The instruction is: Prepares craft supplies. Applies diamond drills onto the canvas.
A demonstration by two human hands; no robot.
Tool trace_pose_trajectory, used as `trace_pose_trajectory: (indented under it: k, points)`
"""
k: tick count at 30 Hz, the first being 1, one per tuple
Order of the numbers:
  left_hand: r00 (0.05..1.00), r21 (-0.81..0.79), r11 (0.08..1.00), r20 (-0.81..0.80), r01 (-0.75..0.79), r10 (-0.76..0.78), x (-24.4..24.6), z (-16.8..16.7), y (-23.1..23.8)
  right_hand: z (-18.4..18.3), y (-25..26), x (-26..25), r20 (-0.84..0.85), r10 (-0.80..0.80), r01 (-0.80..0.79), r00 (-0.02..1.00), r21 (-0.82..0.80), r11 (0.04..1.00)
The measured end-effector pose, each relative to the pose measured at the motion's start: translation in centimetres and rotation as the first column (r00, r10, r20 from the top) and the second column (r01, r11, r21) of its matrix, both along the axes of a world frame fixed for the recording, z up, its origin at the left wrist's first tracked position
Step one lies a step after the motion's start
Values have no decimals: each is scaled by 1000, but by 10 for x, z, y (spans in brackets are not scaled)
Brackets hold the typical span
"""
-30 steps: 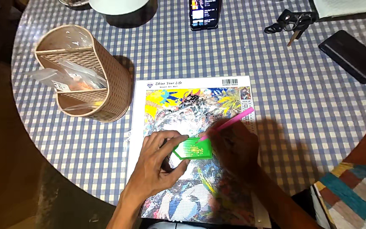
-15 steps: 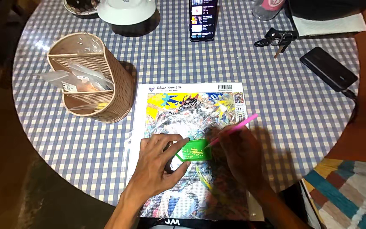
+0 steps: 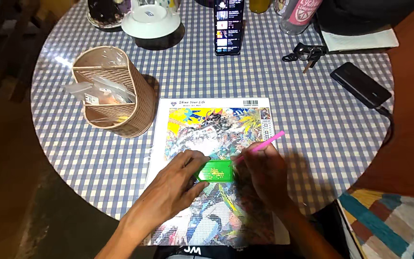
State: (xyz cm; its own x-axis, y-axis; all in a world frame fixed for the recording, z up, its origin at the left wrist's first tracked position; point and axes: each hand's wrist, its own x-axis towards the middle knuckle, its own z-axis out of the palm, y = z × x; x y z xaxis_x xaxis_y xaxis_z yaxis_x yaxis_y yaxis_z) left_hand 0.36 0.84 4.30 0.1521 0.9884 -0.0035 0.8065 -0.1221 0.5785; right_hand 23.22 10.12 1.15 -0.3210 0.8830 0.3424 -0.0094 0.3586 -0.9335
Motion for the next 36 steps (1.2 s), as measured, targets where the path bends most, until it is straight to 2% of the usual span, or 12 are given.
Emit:
trace_pose_trajectory:
  k: [4,11,17,36]
  points:
    - [1000,-18,1000,24,-7,8,-4,-1,-3,1,1,0,-6,-7,7,1000,-4,1000]
    - [993,70,997,112,-39,31,-9,5,-19,-1,0,0,-41,-14,14,999,-5,1000]
    - [999,68,997,49,-26,23,-11,4,-24,-2,0,0,-22,-18,18,1000,-10,1000]
    - [995,60,998,94,-22,16,-12,-3,-21,-1,-1,0,-9,-16,16,1000,-20,1000]
